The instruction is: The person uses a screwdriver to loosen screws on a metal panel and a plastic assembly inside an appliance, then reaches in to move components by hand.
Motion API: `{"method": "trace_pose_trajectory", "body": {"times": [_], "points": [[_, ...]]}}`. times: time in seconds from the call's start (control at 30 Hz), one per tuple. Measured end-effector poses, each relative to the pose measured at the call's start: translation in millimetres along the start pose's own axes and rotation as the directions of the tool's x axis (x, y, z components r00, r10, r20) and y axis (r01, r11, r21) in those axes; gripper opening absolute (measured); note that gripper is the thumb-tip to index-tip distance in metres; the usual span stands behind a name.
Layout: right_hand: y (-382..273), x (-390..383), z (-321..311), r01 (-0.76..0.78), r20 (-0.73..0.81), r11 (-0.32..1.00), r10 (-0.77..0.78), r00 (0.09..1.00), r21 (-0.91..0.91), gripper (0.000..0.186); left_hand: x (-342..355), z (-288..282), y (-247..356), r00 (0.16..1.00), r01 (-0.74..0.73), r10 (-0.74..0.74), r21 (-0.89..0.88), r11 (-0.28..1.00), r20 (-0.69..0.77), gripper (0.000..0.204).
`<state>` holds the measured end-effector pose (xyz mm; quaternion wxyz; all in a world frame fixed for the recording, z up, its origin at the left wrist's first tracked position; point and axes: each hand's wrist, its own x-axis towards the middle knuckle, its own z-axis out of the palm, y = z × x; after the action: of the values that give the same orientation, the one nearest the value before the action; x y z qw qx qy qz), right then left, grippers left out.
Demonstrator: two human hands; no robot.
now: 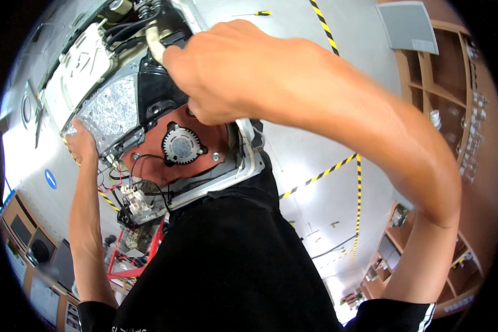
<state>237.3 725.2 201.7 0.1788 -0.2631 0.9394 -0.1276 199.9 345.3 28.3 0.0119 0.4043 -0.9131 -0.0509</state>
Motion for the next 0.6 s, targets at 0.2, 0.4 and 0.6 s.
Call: {"method": "trace_pose_trajectory", "body": {"times": [0.2, 0.4, 0.6], "points": [[-8.7, 11.9, -5.1, 0.039, -0.043, 0.997, -0.042, 0.998, -0.07, 0.014, -5.3, -4.1, 10.0, 0.997, -0.033, 0.035, -0.033, 0.999, 0.064, 0.081], [-2.8, -5.6, 6.5, 0.151, -0.078, 0.985, -0.145, 0.986, 0.088, 0.015, -3.1, -4.0, -1.7, 0.999, -0.015, 0.015, -0.005, 1.0, 0.028, 0.082], [-6.7, -11.7, 6.7, 0.043, -0.093, 0.994, -0.052, 0.994, -0.098, 0.016, -10.8, -4.6, 7.6, 0.997, -0.046, 0.049, -0.033, 0.998, 0.067, 0.082]]}}
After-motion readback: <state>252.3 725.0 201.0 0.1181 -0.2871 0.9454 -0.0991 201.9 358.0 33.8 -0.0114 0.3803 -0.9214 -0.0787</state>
